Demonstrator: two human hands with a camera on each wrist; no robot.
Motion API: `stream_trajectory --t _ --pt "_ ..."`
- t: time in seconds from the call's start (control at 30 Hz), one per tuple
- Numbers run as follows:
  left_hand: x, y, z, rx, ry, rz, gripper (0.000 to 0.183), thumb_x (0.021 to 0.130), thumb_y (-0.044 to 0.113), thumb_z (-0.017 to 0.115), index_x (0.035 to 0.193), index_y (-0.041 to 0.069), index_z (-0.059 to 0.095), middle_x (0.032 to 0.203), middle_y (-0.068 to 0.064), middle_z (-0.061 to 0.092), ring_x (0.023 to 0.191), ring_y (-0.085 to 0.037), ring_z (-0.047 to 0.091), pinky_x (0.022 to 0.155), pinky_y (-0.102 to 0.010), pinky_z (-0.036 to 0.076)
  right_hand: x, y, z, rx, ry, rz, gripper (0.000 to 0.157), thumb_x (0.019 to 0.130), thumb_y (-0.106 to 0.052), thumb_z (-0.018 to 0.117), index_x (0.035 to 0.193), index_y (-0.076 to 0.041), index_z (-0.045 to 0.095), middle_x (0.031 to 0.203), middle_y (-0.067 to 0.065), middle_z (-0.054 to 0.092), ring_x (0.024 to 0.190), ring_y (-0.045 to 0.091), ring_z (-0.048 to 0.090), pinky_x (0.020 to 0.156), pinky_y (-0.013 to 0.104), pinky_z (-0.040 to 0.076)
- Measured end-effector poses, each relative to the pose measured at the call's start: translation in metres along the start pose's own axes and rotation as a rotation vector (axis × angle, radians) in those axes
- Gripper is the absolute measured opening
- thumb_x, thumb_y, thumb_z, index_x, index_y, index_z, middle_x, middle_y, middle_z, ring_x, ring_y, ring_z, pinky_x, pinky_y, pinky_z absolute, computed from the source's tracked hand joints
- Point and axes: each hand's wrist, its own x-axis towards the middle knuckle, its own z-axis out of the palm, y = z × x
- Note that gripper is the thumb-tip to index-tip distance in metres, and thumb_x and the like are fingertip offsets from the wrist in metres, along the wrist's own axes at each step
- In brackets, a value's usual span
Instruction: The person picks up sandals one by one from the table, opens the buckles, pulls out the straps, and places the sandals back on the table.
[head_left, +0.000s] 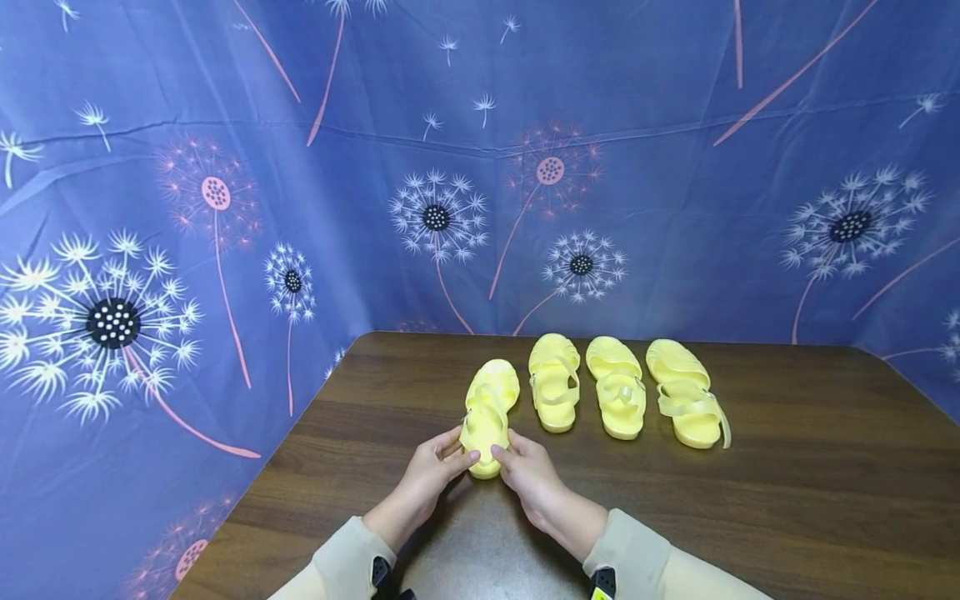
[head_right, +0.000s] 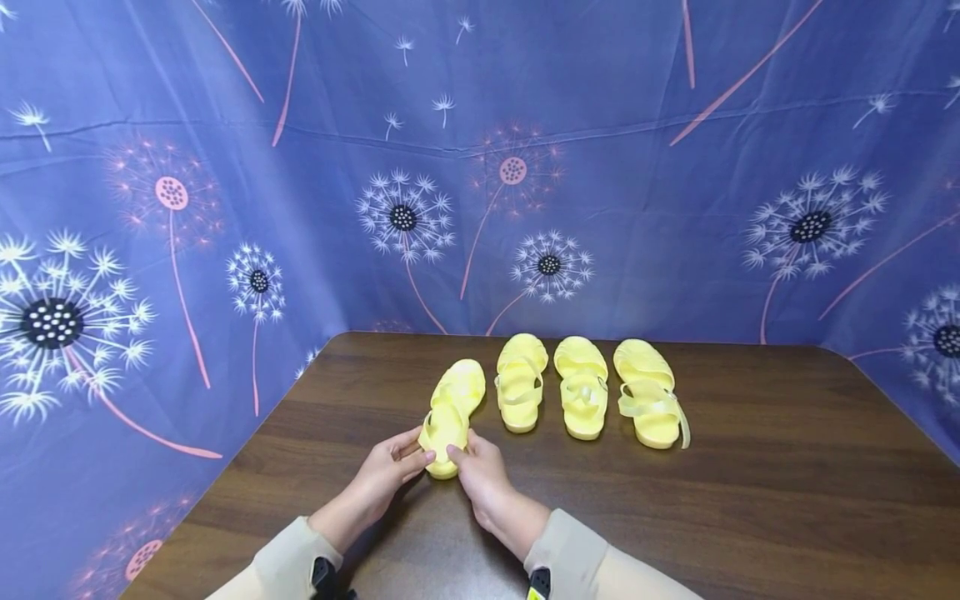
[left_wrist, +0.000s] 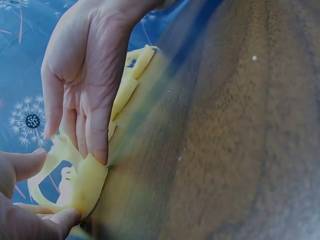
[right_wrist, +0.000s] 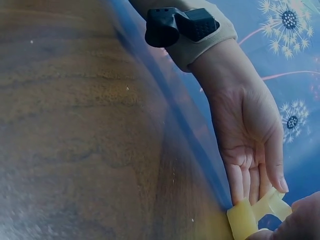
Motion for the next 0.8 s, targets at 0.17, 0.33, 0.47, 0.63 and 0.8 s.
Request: stream_trajectory --t 0.17,0.33,0.47,0.63,0.8 --pt "0.001 0.0 0.0 0.003 0.001 -0.001 0.065 0.091 0.008 0.065 0.142 -0.017 0.031 0.141 -0.033 0.042 0.133 -0.039 0.042 0.105 -0.035 0.044 0.002 0.0 0.0 0.011 0.013 0.0 0.062 0.101 -0.007 0.044 0.146 0.017 0.01 0.153 0.036 0.011 0.142 0.046 0.015 0.112 0.058 0.024" --pt "0.003 0.001 0.001 0.014 0.006 -0.005 0.067 0.091 0.008 0.065 0.142 -0.017 0.03 0.141 -0.033 0.041 0.133 -0.039 0.041 0.106 -0.037 0.043 0.003 -0.002 -0.001 0.008 0.011 0.006 0.061 0.101 -0.007 0.043 0.146 0.017 0.011 0.153 0.036 0.013 0.142 0.046 0.017 0.112 0.058 0.024" --pt "0.005 0.0 0.001 0.009 0.014 -0.008 0.067 0.091 0.008 0.066 0.141 -0.018 0.031 0.141 -0.033 0.04 0.133 -0.039 0.041 0.105 -0.037 0.043 0.006 -0.003 -0.001 0.015 0.01 0.014 0.058 0.102 -0.006 0.041 0.146 0.018 0.011 0.152 0.036 0.015 0.142 0.045 0.019 0.112 0.057 0.025" --pt "0.008 -0.001 0.001 0.003 0.021 -0.019 0.067 0.09 0.009 0.067 0.142 -0.016 0.031 0.141 -0.033 0.041 0.133 -0.038 0.042 0.105 -0.036 0.044 0.008 -0.004 -0.001 0.031 0.011 0.018 0.058 0.102 -0.005 0.041 0.146 0.018 0.01 0.152 0.036 0.013 0.142 0.046 0.019 0.113 0.057 0.025" --pt "0.011 0.001 0.0 0.028 0.032 -0.031 0.069 0.09 0.013 0.068 0.142 -0.015 0.032 0.142 -0.031 0.042 0.133 -0.037 0.043 0.105 -0.036 0.043 0.01 -0.006 -0.001 0.042 0.013 0.027 0.059 0.102 -0.006 0.042 0.146 0.017 0.01 0.153 0.036 0.013 0.142 0.046 0.018 0.113 0.057 0.024"
